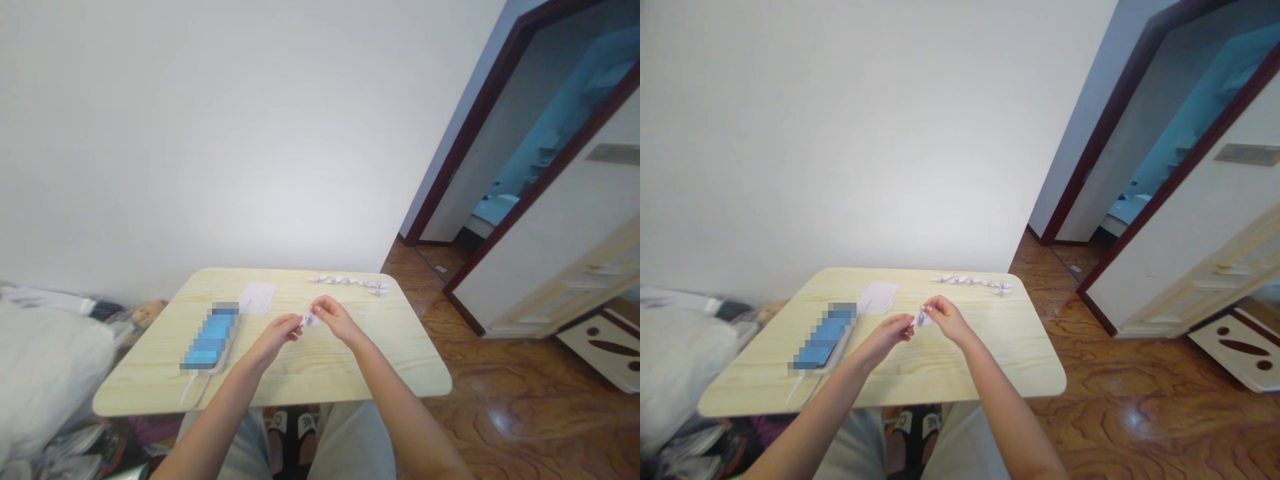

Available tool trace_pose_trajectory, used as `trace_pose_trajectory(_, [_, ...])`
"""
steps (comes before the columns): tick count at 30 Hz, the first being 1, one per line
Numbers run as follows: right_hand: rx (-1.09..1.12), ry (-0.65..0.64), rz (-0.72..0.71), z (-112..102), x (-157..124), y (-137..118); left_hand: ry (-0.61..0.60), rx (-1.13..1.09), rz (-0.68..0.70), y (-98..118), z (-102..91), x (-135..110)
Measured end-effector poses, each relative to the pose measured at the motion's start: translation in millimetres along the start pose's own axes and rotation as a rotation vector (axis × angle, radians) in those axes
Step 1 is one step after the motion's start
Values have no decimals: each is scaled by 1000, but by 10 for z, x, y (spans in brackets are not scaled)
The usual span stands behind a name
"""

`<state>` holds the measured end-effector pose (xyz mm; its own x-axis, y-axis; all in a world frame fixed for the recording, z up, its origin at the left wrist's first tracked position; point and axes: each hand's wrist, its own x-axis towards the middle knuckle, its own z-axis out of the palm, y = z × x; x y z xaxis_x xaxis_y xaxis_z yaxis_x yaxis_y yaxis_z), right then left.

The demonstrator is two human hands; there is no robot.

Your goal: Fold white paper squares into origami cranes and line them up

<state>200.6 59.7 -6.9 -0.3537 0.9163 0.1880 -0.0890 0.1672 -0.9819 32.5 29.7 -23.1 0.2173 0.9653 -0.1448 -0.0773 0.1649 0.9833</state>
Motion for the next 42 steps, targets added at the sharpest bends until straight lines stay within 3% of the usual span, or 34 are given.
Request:
trace_pose_trajectory(4, [-5, 241, 97, -43, -89, 127, 42, 14, 6, -55, -7, 31])
trace_pose_trajectory(7, [-49, 278, 157, -18, -225, 202, 85, 52, 31, -86, 18, 71])
trace_pose_trajectory(12, [-434, 464, -92, 82, -384, 203, 105, 167, 43, -104, 151, 150])
trace_pose_trajectory(16, [-664, 470, -147, 52, -391, 151, 78, 199, 45, -132, 265, 203])
trace_pose_trajectory(22, [-823, 502, -98, -86, -404, 220, 21, 273, 95, -214, 393, 320])
trace_pose_trajectory(27, [-878, 556, 24, -380, -380, 344, 41, 339, 146, -315, 488, 470])
trace_pose_trajectory(29, [-954, 645, 101, -586, -316, 390, 80, 374, 175, -376, 481, 517])
trace_pose_trajectory(35, [-1120, 811, 271, -1158, 37, 531, 270, 464, 253, -616, 268, 571])
trace_pose_trajectory(42, [-1121, 886, 368, -1319, 270, 745, 341, 565, 346, -754, 137, 563])
